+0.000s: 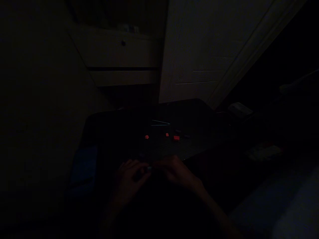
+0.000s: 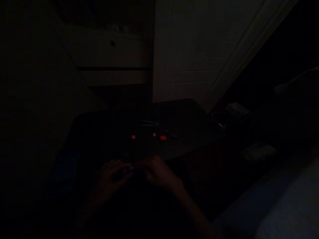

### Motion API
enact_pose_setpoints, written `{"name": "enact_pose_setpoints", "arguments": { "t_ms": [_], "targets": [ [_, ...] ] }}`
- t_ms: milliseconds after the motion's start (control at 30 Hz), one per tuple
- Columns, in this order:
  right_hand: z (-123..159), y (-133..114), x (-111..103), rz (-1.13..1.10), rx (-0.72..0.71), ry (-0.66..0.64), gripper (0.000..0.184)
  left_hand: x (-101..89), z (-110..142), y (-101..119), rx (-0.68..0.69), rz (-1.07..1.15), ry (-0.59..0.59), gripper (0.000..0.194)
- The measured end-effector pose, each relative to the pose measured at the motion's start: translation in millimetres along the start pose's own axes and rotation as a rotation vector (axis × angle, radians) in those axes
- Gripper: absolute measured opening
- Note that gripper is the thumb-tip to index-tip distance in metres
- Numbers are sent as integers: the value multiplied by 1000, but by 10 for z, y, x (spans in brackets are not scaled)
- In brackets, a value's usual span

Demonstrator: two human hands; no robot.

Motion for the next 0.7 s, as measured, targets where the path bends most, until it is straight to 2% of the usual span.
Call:
{"name": "enact_pose_setpoints", "arguments": {
  "t_ms": [100, 467, 700],
  "targets": [
    [4, 28, 22, -20, 5, 36, 34, -2, 0, 17, -16, -5, 0, 14],
    [51, 85, 61, 13, -17, -13, 35, 11, 10, -2, 16, -13, 15, 13],
    [74, 107, 99, -97, 47, 107, 30, 4, 12, 5, 5, -5, 2, 14]
  ]
}}
Point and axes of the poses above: each hand's wrist, its own z-axis away from the middle knuckle, its own x-axis out of the palm, y = z × x, the point moved 1 cm from there along -z, towards the middle knuckle, and after that the axes turned 6 degrees about z, right-handed, at the moved point
